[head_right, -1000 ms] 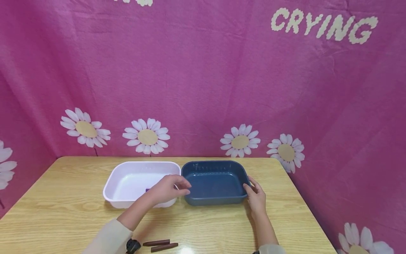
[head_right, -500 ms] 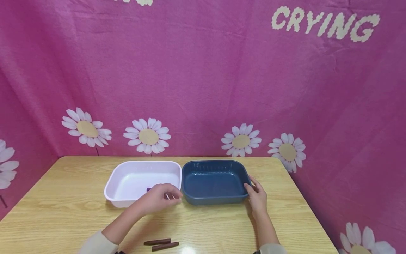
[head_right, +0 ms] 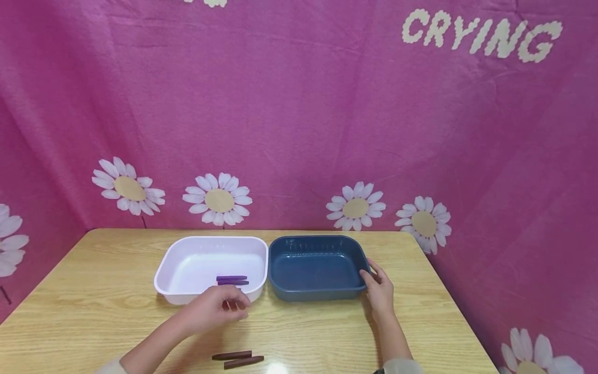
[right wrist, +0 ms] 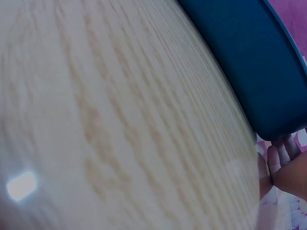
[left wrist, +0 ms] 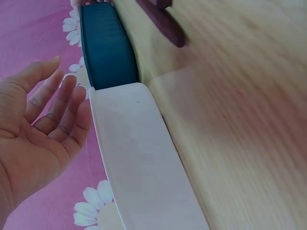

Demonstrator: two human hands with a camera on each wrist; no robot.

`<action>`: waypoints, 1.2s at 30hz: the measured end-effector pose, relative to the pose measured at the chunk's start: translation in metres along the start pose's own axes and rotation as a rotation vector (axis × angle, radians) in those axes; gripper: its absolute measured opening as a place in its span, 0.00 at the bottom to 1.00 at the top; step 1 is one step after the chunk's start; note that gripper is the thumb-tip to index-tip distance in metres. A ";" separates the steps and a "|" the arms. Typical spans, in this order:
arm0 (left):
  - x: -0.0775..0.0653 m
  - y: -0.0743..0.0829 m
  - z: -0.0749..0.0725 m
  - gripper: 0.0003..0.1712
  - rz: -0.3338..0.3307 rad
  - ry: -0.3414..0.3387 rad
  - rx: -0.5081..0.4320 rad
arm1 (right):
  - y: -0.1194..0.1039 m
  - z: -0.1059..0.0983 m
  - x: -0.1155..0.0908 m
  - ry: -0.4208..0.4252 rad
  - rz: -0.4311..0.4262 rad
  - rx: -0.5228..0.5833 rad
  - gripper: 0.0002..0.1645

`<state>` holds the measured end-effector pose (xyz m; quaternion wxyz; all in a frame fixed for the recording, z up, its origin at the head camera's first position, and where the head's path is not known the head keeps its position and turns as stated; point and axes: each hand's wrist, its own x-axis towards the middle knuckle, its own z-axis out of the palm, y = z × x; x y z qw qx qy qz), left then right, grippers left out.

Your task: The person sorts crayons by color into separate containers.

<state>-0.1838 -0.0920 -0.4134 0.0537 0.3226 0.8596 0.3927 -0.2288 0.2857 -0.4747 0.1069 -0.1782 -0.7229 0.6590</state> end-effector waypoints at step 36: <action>-0.042 -0.029 0.022 0.06 -0.137 -0.240 -0.139 | -0.002 -0.002 -0.004 -0.007 -0.012 0.002 0.29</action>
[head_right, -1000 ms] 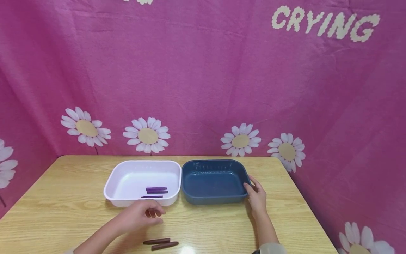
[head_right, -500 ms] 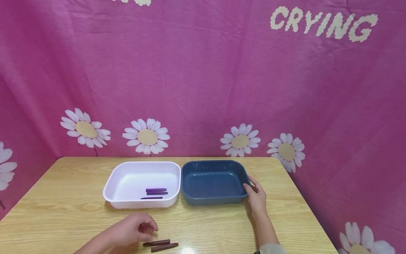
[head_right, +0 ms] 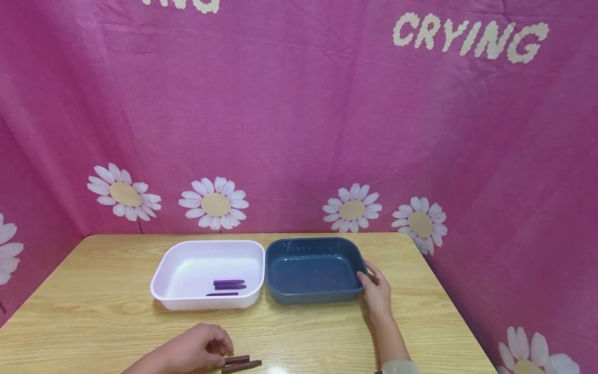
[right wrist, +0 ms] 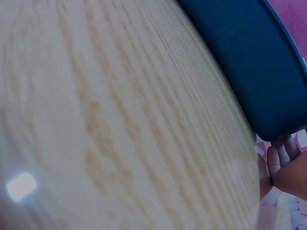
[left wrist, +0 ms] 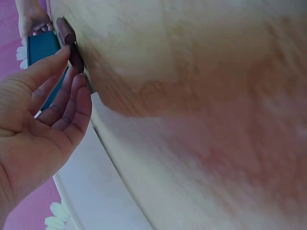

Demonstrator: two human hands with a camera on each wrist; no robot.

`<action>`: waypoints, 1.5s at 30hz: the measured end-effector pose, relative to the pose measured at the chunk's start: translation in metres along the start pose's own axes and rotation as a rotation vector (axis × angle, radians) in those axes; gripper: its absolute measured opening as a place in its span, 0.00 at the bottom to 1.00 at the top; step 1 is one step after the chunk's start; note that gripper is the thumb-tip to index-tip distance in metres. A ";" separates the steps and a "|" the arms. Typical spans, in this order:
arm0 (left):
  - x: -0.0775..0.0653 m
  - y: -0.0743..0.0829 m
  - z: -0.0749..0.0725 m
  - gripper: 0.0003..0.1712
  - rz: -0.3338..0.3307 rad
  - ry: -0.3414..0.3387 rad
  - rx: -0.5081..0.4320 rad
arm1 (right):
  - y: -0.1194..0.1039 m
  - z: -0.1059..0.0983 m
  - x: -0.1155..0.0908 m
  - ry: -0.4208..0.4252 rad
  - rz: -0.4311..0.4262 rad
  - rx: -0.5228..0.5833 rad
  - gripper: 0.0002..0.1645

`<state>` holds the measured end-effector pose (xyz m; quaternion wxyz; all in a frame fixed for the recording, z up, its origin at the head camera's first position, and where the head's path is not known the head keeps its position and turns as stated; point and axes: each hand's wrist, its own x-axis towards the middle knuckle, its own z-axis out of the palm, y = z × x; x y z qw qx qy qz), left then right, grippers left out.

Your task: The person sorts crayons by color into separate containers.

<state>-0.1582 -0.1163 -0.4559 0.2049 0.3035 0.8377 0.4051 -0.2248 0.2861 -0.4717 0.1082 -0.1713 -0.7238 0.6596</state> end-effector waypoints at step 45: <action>0.016 0.036 -0.018 0.06 0.167 0.119 0.252 | 0.002 0.001 0.001 0.015 0.003 -0.008 0.29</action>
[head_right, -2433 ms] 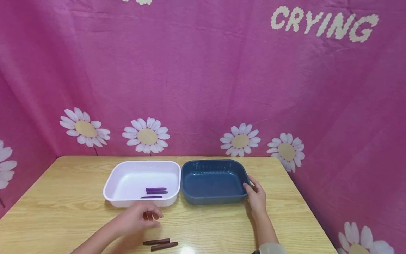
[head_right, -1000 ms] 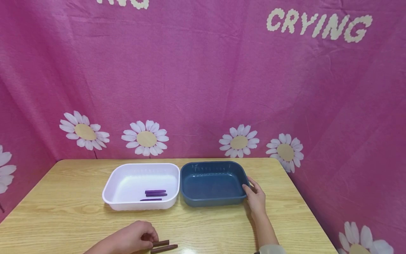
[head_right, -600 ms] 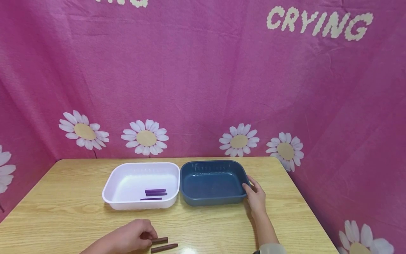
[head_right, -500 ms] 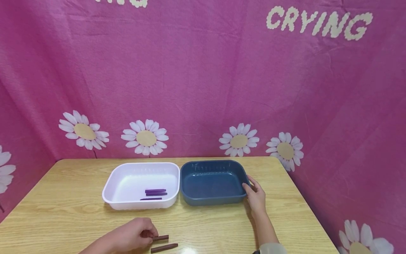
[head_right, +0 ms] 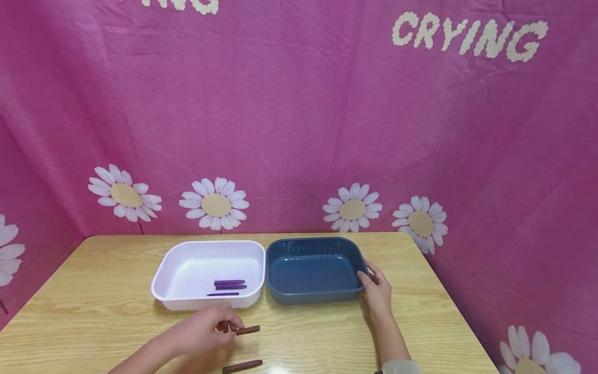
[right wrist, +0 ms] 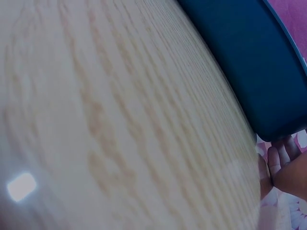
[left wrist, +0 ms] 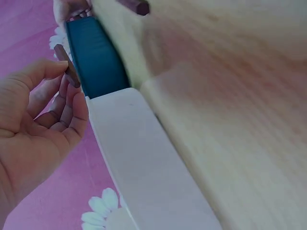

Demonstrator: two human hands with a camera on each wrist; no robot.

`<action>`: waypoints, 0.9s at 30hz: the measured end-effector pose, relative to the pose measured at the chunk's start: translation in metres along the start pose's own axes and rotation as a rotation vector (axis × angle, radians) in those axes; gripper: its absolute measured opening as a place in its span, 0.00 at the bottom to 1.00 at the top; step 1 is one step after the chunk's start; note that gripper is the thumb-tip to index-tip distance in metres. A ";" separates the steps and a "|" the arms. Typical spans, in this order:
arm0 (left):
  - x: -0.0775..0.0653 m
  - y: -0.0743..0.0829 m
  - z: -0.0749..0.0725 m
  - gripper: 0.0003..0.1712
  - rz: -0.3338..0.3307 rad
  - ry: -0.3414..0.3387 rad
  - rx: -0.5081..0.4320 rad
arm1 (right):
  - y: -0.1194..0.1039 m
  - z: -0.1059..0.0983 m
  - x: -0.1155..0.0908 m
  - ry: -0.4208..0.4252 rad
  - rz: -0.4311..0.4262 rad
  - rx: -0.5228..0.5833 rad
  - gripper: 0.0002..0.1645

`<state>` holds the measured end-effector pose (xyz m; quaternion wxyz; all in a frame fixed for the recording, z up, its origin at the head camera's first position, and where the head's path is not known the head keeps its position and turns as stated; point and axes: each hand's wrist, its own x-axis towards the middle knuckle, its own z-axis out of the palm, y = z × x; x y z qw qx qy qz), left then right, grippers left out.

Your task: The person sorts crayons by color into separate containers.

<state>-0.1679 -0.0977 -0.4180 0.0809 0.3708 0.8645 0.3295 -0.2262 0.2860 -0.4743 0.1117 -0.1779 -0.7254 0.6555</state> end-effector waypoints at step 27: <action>0.066 0.016 -0.016 0.07 -0.067 0.080 -0.015 | -0.001 0.001 0.000 0.006 0.000 -0.024 0.29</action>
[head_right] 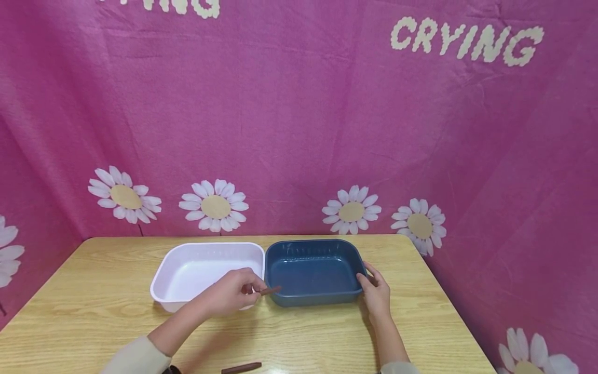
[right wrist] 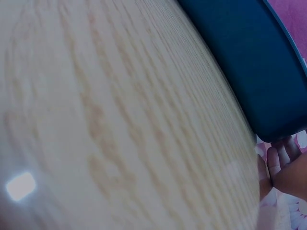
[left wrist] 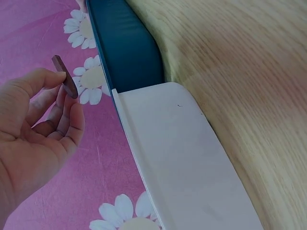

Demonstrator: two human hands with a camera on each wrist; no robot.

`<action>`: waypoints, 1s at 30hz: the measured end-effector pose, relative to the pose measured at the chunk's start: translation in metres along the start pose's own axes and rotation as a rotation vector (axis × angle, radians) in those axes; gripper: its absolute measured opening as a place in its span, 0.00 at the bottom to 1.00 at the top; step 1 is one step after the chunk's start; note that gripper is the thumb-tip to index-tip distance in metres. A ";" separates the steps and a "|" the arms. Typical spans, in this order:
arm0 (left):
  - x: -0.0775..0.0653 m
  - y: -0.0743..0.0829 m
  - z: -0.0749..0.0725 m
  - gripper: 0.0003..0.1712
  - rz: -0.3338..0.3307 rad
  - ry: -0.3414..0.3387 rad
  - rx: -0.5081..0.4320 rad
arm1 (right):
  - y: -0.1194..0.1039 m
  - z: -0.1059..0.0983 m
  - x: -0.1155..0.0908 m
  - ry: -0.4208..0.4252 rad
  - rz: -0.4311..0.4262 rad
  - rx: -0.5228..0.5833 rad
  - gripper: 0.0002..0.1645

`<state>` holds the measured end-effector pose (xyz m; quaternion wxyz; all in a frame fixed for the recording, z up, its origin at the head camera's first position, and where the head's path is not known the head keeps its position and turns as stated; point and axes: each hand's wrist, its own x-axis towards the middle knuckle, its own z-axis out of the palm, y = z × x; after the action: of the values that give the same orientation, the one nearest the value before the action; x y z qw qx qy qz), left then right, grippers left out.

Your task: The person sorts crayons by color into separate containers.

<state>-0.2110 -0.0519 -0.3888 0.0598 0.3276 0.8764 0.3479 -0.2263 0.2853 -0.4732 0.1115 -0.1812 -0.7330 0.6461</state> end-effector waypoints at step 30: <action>0.043 -0.008 0.011 0.09 -0.085 0.030 -0.020 | 0.000 0.001 -0.002 -0.010 0.009 -0.011 0.29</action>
<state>-0.2445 -0.0235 -0.3968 0.0643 0.2842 0.8869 0.3585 -0.2248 0.2839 -0.4736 0.1040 -0.1819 -0.7362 0.6435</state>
